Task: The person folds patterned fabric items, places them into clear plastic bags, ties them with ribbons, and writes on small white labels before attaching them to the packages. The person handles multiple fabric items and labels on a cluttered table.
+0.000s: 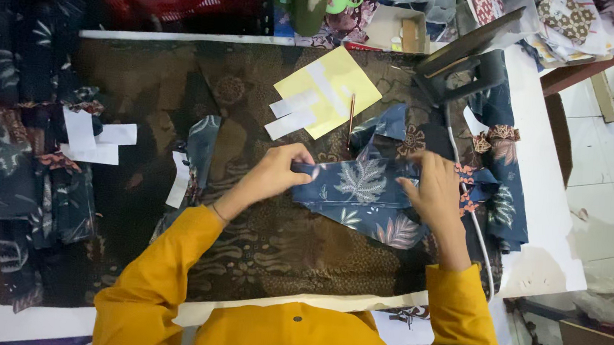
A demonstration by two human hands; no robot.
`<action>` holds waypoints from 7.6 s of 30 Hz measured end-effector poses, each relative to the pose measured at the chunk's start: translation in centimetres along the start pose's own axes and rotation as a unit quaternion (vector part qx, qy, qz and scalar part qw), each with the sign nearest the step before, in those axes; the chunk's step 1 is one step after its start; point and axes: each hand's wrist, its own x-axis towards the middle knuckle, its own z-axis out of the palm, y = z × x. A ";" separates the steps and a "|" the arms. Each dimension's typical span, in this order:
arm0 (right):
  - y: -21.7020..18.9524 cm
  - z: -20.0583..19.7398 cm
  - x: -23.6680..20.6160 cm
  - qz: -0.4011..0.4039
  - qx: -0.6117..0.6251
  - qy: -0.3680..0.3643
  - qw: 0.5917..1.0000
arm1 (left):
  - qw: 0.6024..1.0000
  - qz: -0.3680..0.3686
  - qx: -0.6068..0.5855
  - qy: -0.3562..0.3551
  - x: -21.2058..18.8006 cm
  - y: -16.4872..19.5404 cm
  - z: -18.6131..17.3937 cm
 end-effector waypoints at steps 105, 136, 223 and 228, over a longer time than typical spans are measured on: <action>-0.8 3.2 -4.9 -0.165 0.130 -0.025 0.977 | 0.944 0.005 0.223 -0.244 -8.9 0.9 0.2; -0.6 -1.8 12.6 -0.026 0.369 -0.260 0.892 | 0.992 -0.044 0.084 -0.078 8.8 0.7 -4.6; 0.9 7.1 10.2 -0.105 0.129 -0.130 0.977 | 0.947 0.063 0.309 -0.063 4.5 -7.7 -7.1; 1.7 3.9 6.5 -0.060 0.319 -0.164 0.932 | 0.971 -0.136 0.120 -0.157 1.3 -4.0 -9.9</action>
